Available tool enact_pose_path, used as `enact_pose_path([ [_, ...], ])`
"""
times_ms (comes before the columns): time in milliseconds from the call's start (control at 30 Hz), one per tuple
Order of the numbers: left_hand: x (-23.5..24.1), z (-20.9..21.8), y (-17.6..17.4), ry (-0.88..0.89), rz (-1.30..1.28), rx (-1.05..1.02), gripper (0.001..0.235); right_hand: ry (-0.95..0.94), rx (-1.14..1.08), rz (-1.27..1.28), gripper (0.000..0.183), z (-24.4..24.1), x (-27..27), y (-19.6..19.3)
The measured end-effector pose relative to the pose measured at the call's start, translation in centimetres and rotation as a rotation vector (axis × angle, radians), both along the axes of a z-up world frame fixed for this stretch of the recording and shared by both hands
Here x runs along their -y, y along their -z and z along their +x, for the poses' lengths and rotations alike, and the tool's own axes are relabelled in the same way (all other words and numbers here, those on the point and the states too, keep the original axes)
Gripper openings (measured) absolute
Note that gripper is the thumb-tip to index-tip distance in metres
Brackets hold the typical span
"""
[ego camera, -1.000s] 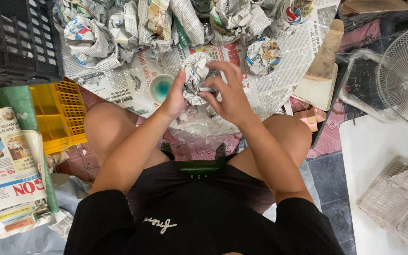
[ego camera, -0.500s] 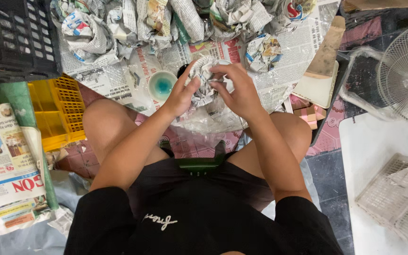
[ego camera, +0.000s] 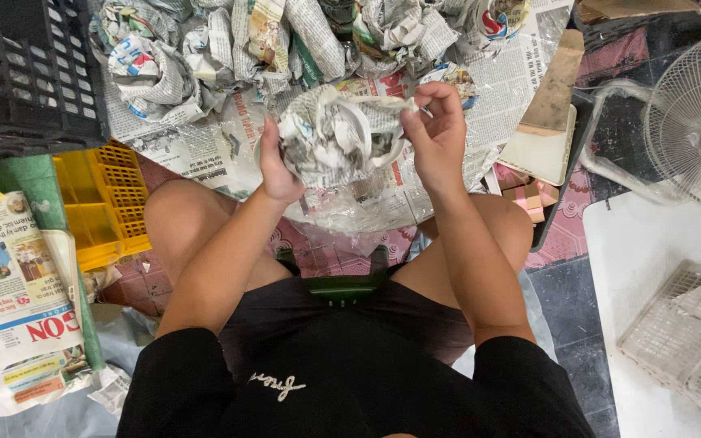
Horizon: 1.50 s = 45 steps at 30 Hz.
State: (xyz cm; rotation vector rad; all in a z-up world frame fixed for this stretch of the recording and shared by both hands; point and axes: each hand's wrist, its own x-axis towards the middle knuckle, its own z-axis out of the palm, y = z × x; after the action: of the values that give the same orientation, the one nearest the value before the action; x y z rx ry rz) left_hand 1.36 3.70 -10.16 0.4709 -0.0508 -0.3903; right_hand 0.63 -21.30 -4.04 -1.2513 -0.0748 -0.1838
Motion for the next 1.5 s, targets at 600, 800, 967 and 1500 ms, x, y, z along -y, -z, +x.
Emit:
enact_pose_path([
  [600, 1.3, 0.6, -1.1, 0.007, 0.654, 0.288, 0.070, 0.085, 0.345, -0.974, 0.013, -1.3, -2.4, -5.2],
  [800, 1.3, 0.4, -2.4, 0.110, 0.723, 0.337, 0.083, -0.093, -0.101, -0.750, 0.011, -0.4, -1.5, -3.4],
  [967, 0.6, 0.6, -4.0, 0.134, 0.818, 0.491, 0.085, -0.120, -0.027, -0.734, 0.014, -0.6, -0.8, -2.8],
  [1500, -4.3, 2.8, -4.4, -0.108, 0.532, 0.232, 0.085, 0.097, -0.028, -0.691, 0.010, 0.1, 0.7, -4.0],
])
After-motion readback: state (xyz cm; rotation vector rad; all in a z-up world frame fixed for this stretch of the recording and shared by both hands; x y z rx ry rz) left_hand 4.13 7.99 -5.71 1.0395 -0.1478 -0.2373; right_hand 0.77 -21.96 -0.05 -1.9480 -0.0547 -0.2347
